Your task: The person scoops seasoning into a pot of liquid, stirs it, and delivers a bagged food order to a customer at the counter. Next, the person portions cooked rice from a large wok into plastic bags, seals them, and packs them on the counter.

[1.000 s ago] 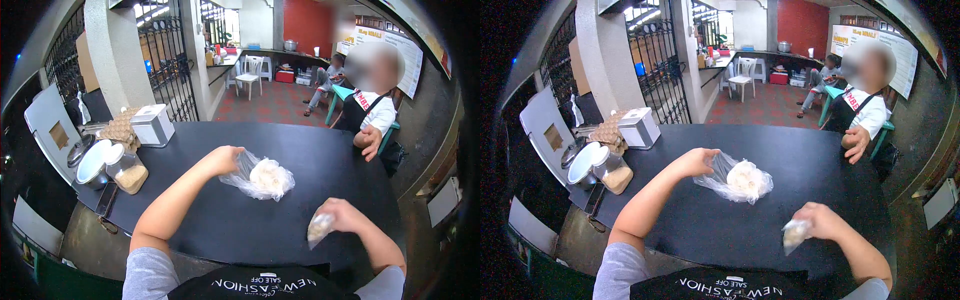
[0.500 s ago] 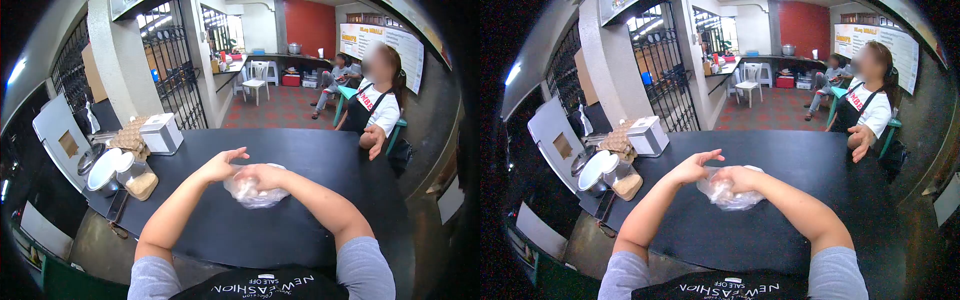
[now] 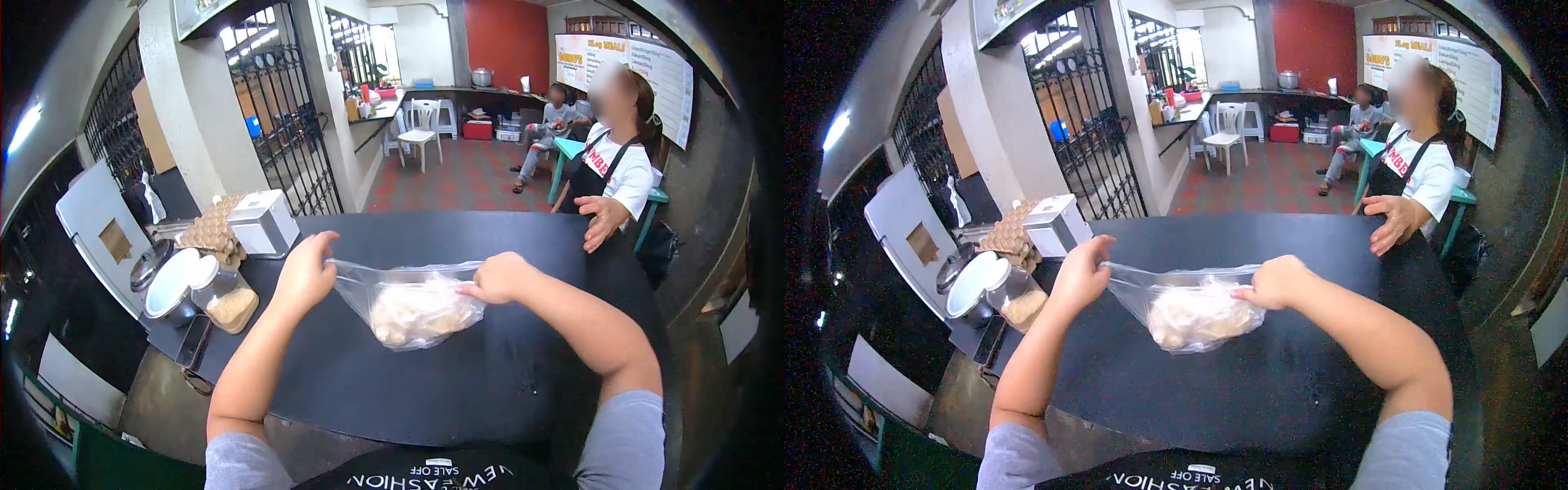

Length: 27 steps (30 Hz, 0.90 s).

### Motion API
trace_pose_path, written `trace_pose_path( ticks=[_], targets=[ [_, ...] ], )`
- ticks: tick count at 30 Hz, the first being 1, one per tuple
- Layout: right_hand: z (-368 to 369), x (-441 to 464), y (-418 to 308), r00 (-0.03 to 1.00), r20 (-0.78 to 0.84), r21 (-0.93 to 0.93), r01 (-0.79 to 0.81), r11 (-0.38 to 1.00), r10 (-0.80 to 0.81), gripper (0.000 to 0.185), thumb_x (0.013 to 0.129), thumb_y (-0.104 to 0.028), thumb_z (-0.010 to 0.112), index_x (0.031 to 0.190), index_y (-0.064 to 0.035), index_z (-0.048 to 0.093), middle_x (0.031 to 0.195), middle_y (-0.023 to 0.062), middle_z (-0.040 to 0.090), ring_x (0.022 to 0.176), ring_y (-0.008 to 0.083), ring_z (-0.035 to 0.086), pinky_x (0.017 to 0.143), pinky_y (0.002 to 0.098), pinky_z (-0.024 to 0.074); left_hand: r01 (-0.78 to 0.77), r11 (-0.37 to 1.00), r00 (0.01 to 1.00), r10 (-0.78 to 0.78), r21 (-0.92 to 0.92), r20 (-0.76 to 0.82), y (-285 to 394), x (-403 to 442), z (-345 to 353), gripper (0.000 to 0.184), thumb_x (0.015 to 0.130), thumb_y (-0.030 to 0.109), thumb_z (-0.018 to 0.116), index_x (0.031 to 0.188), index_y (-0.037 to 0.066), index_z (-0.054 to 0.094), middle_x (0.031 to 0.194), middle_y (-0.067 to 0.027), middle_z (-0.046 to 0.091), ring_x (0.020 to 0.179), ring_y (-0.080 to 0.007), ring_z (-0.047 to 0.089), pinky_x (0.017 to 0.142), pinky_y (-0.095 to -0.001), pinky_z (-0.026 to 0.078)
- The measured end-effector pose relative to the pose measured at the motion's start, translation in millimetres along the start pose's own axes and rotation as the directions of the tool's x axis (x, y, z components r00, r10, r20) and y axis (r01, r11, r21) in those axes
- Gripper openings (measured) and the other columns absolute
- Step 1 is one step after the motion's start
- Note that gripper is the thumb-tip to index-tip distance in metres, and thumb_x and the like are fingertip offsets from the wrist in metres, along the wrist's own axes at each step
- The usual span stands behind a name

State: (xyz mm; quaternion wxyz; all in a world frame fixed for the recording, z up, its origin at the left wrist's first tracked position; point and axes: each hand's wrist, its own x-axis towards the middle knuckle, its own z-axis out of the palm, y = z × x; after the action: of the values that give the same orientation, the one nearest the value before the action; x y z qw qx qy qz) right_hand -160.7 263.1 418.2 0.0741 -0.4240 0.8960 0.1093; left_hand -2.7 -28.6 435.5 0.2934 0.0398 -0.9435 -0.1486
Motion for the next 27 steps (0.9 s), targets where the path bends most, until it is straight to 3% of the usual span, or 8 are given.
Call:
trace_pose_path(
  ticks=[1, 4, 9, 18, 21, 23, 26, 27],
  targets=[
    [-12.7, -19.5, 3.9, 0.997, -0.057, -0.039, 0.058, 0.998, -0.06, 0.067, 0.087, -0.063, 0.037, 0.085, -0.0031, 0.067, 0.077, 0.0171, 0.066, 0.081, 0.0369, 0.063, 0.07, 0.0468, 0.0491, 0.032, 0.999, 0.999, -0.032, 0.009, 0.024, -4.7, 1.5, -0.1, 0.044, 0.072, -0.005, 0.05, 0.115, 0.004, 0.056, 0.08, -0.0058, 0.061, 0.07, -0.0128, 0.06, 0.065, -0.025, 0.046],
    [-44.8, -64.2, 20.1, 0.921, -0.26, -0.029, 0.293, 0.956, -0.29, 0.037, 0.079, -0.042, 0.058, 0.076, -0.0053, 0.063, 0.073, 0.0143, 0.063, 0.077, 0.0338, 0.062, 0.067, 0.0443, 0.0482, 0.33, 0.835, 0.935, -0.225, -0.44, 0.275, -17.3, 12.9, 0.7, 0.041, 0.075, -0.004, 0.049, 0.116, 0.002, 0.054, 0.074, -0.0052, 0.063, 0.072, -0.0125, 0.062, 0.066, -0.0263, 0.047],
    [-55.0, -99.7, 24.4, 0.722, -0.554, -0.023, 0.485, 0.874, -0.415, 0.015, 0.067, -0.018, 0.066, 0.073, -0.0075, 0.057, 0.07, 0.0119, 0.059, 0.072, 0.0323, 0.059, 0.066, 0.0431, 0.0468, 0.445, 0.322, 0.894, -0.115, -0.836, 0.432, 30.6, 35.6, 12.1, 0.043, 0.078, -0.01, 0.047, 0.119, 0.002, 0.048, 0.078, -0.0028, 0.058, 0.063, -0.0126, 0.057, 0.055, -0.0232, 0.044],
    [-68.9, -149.6, 48.9, 0.651, -0.742, 0.131, 0.377, 0.917, -0.161, 0.022, 0.071, -0.015, 0.069, 0.07, -0.006, 0.049, 0.065, 0.0101, 0.051, 0.065, 0.0311, 0.055, 0.059, 0.038, 0.0413, 0.288, 0.048, 0.931, 0.218, -0.956, 0.292, 170.8, 70.9, -12.3, 0.054, 0.082, -0.007, 0.054, 0.132, 0.005, 0.037, 0.098, -0.0123, 0.061, 0.06, -0.0087, 0.053, 0.041, -0.0181, 0.034],
    [-66.6, -150.9, 54.8, 0.525, -0.85, 0.279, 0.407, 0.87, 0.027, 0.03, 0.071, -0.013, 0.073, 0.093, -0.0058, 0.053, 0.089, 0.0073, 0.057, 0.081, 0.0214, 0.058, 0.065, 0.035, 0.0419, 0.197, 0.131, 0.901, 0.368, -0.972, 0.232, 204.9, 72.0, -8.9, 0.059, 0.083, -0.004, 0.054, 0.136, 0.006, 0.033, 0.107, -0.0126, 0.058, 0.064, -0.0088, 0.054, 0.041, -0.0175, 0.035],
    [-65.7, -143.1, 49.0, 0.459, -0.876, 0.397, 0.513, 0.761, 0.148, 0.058, 0.072, -0.012, 0.074, 0.123, -0.0065, 0.047, 0.116, 0.0043, 0.054, 0.101, 0.0153, 0.055, 0.075, 0.0312, 0.0434, 0.134, 0.22, 0.864, 0.451, -0.966, 0.223, 228.0, 70.6, -11.1, 0.062, 0.083, -0.002, 0.054, 0.139, 0.007, 0.031, 0.109, -0.0109, 0.056, 0.068, -0.0081, 0.054, 0.044, -0.0164, 0.038],
    [-62.5, -120.8, 43.1, 0.586, -0.798, 0.602, 0.779, 0.175, 0.141, 0.069, 0.074, -0.012, 0.074, 0.133, -0.0061, 0.039, 0.123, 0.004, 0.051, 0.104, 0.0137, 0.054, 0.08, 0.0267, 0.0427, 0.063, 0.203, 0.819, 0.549, -0.977, 0.167, 238.6, 72.0, -2.6, 0.063, 0.084, 0.001, 0.056, 0.14, 0.008, 0.029, 0.108, -0.0093, 0.056, 0.07, -0.0081, 0.054, 0.047, -0.0164, 0.039],
    [-54.4, -116.1, 47.2, 0.671, -0.733, 0.679, 0.729, 0.086, 0.112, 0.055, 0.079, -0.013, 0.07, 0.128, -0.0039, 0.046, 0.113, 0.0026, 0.057, 0.098, 0.0109, 0.056, 0.078, 0.0245, 0.0433, 0.067, 0.162, 0.794, 0.59, -0.985, 0.151, 238.3, 73.1, -0.2, 0.063, 0.084, 0.002, 0.056, 0.14, 0.008, 0.029, 0.109, -0.009, 0.056, 0.071, -0.0082, 0.054, 0.048, -0.0165, 0.04]
  ],
)
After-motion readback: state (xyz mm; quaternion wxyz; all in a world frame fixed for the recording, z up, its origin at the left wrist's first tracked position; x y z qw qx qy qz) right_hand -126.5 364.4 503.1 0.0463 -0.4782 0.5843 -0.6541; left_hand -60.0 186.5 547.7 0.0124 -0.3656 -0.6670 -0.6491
